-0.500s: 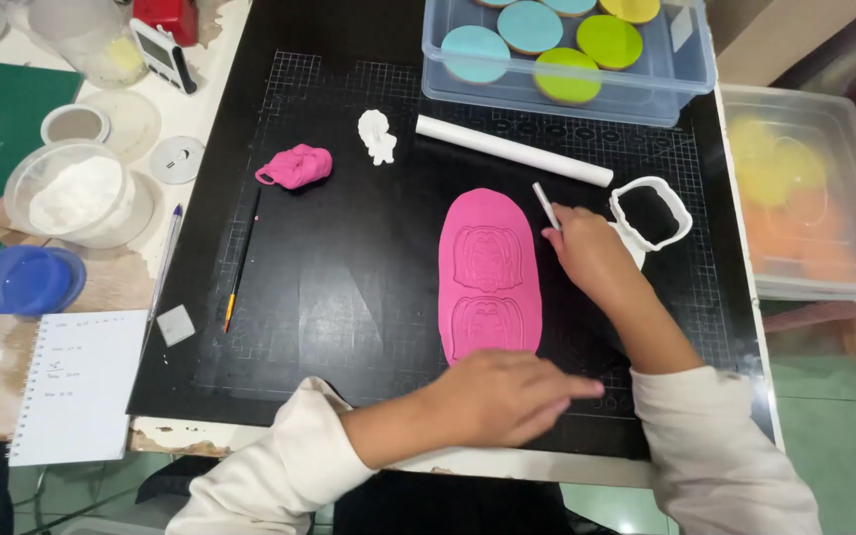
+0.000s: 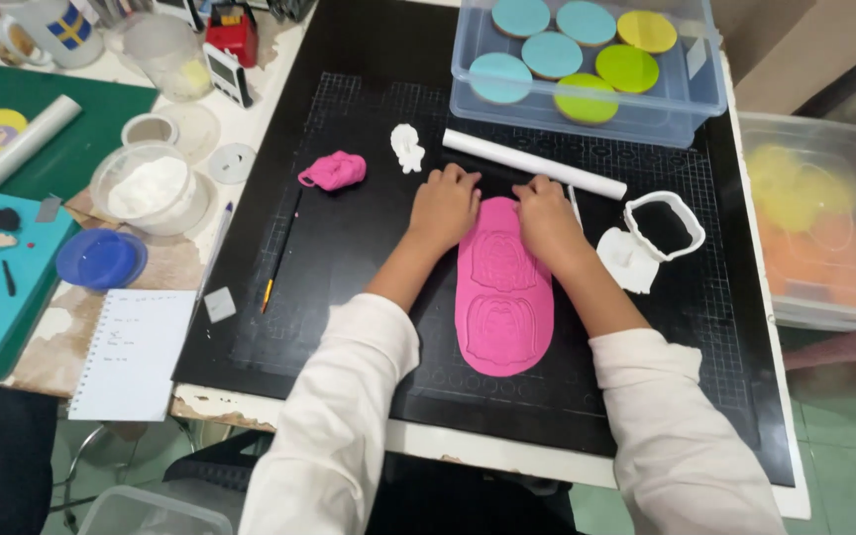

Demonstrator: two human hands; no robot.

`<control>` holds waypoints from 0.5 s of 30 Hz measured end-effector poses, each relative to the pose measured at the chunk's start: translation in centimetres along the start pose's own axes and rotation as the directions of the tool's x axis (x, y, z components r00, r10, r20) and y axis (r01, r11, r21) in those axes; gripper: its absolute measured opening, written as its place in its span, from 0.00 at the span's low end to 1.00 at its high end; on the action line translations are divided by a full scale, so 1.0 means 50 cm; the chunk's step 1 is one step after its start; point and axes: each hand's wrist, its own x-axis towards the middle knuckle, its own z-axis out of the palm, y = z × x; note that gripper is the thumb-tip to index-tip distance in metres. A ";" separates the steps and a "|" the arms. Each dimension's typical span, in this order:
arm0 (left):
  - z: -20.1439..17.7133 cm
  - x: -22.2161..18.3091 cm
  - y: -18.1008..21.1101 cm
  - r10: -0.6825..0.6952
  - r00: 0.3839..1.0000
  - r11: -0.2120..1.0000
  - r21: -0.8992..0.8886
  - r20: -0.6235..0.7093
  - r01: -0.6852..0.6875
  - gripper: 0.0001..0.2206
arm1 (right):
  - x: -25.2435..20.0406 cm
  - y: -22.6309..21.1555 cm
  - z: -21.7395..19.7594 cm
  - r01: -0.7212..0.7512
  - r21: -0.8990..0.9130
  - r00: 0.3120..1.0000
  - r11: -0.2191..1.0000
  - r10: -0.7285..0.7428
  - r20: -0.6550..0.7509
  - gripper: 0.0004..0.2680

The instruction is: Trimming and assembling decorative fondant pieces onto a circular base to create a character design.

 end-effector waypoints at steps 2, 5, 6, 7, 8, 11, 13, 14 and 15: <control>0.009 -0.001 0.007 0.074 0.997 0.994 0.079 -0.024 -0.072 0.16 | 0.000 0.000 0.015 0.029 0.010 0.999 1.000 -0.029 -0.015 0.10; 0.017 -0.005 0.001 0.195 0.980 0.971 0.150 -0.032 -0.188 0.15 | 0.000 0.005 0.022 0.034 0.048 0.999 0.998 -0.033 -0.020 0.08; 0.021 -0.014 -0.004 0.227 0.974 0.965 0.141 -0.028 -0.221 0.14 | -0.005 0.005 0.022 0.023 0.081 1.000 0.996 -0.023 -0.006 0.07; 0.008 -0.004 0.004 0.236 0.971 0.963 0.143 -0.031 -0.230 0.14 | 0.003 0.010 0.016 0.018 0.077 1.000 0.997 -0.017 -0.014 0.07; -0.003 -0.008 0.010 0.249 0.968 0.963 0.109 -0.007 -0.247 0.13 | 0.004 0.009 0.017 -0.044 0.177 0.999 0.983 0.042 0.013 0.07; -0.026 -0.012 0.024 0.238 0.971 0.970 0.046 0.031 -0.239 0.12 | 0.005 0.010 0.018 -0.120 0.224 0.993 0.967 0.112 0.047 0.08; -0.041 -0.017 0.029 0.212 0.976 0.977 0.016 0.044 -0.213 0.12 | 0.003 0.008 0.012 -0.131 0.176 0.991 0.976 0.125 0.048 0.10; -0.049 -0.017 0.031 0.178 0.982 0.984 -0.038 0.059 -0.176 0.12 | 0.003 0.006 0.004 -0.147 0.202 0.989 0.968 0.141 0.045 0.07; -0.058 -0.017 0.033 0.145 0.987 0.986 -0.091 0.076 -0.138 0.12 | 0.002 0.004 -0.003 -0.163 0.229 0.987 0.960 0.158 0.042 0.05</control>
